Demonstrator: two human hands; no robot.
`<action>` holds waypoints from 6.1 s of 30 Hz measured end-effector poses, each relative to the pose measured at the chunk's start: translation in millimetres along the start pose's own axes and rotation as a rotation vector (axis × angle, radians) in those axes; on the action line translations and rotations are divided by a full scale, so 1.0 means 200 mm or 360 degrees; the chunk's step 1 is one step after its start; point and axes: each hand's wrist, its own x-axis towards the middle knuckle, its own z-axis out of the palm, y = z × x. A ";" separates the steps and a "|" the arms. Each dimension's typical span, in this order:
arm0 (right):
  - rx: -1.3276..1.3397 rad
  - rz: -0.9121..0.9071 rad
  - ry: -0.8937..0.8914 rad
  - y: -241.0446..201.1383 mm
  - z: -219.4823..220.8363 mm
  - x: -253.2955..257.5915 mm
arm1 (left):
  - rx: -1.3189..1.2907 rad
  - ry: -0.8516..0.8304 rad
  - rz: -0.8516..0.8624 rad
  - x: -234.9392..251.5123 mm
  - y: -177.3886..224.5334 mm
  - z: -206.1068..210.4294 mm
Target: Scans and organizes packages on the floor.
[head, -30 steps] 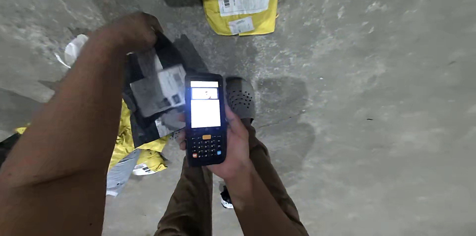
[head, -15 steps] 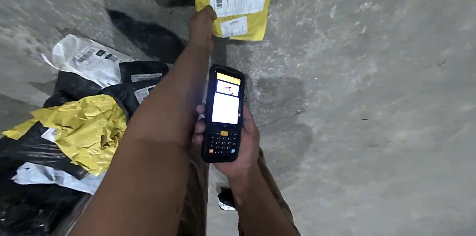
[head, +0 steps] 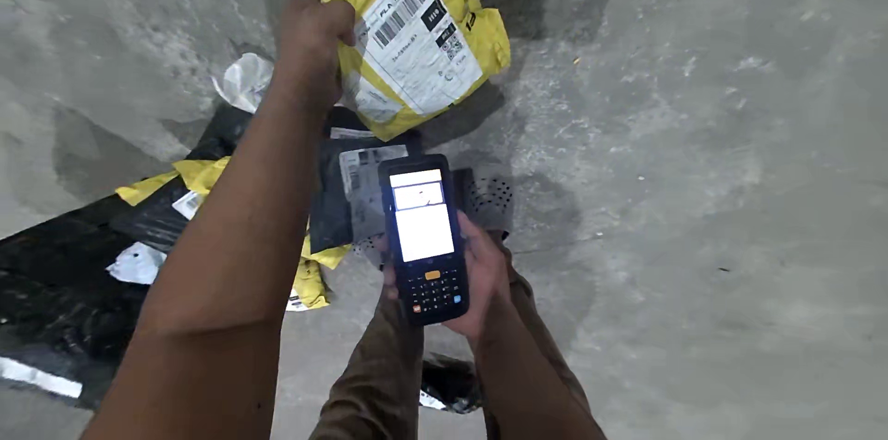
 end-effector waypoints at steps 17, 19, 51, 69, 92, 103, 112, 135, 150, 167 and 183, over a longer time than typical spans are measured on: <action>-0.1362 0.0235 0.0667 0.28 0.69 -0.02 | 0.0713 0.0107 0.0093 -0.43 0.30 -0.92; -0.1319 0.0206 0.0679 0.19 0.74 0.00 | 0.1105 0.0312 0.0069 -0.42 0.29 -0.92; 0.0209 -0.0196 0.0258 -0.79 1.48 0.33 | 0.1366 0.0850 -0.0240 0.82 0.59 0.18; -0.0812 -0.0209 0.0028 -0.96 1.14 0.38 | 0.1295 0.0889 -0.0122 0.81 0.52 0.14; -0.0937 -0.0153 0.0029 -0.91 1.04 0.36 | 0.1274 0.0921 -0.0111 0.81 0.50 0.14; -0.0952 -0.0166 -0.0039 -0.93 1.03 0.33 | 0.1288 0.0944 -0.0102 0.82 0.49 0.14; -0.1261 -0.0175 0.0150 -0.96 1.05 0.30 | 0.1322 0.0929 -0.0069 0.81 0.50 0.15; -0.1432 -0.0336 0.0347 -0.96 1.04 0.32 | 0.1288 0.0947 -0.0073 0.82 0.50 0.14; -0.1452 -0.0430 0.0395 -0.97 1.04 0.32 | 0.1337 0.0907 -0.0077 0.81 0.51 0.15; -0.1492 -0.0452 0.0482 -0.98 1.04 0.32 | 0.1322 0.0923 -0.0054 0.81 0.51 0.14; -0.1615 -0.0386 0.0693 -0.98 1.10 0.33 | 0.1329 0.0933 -0.0066 0.82 0.51 0.14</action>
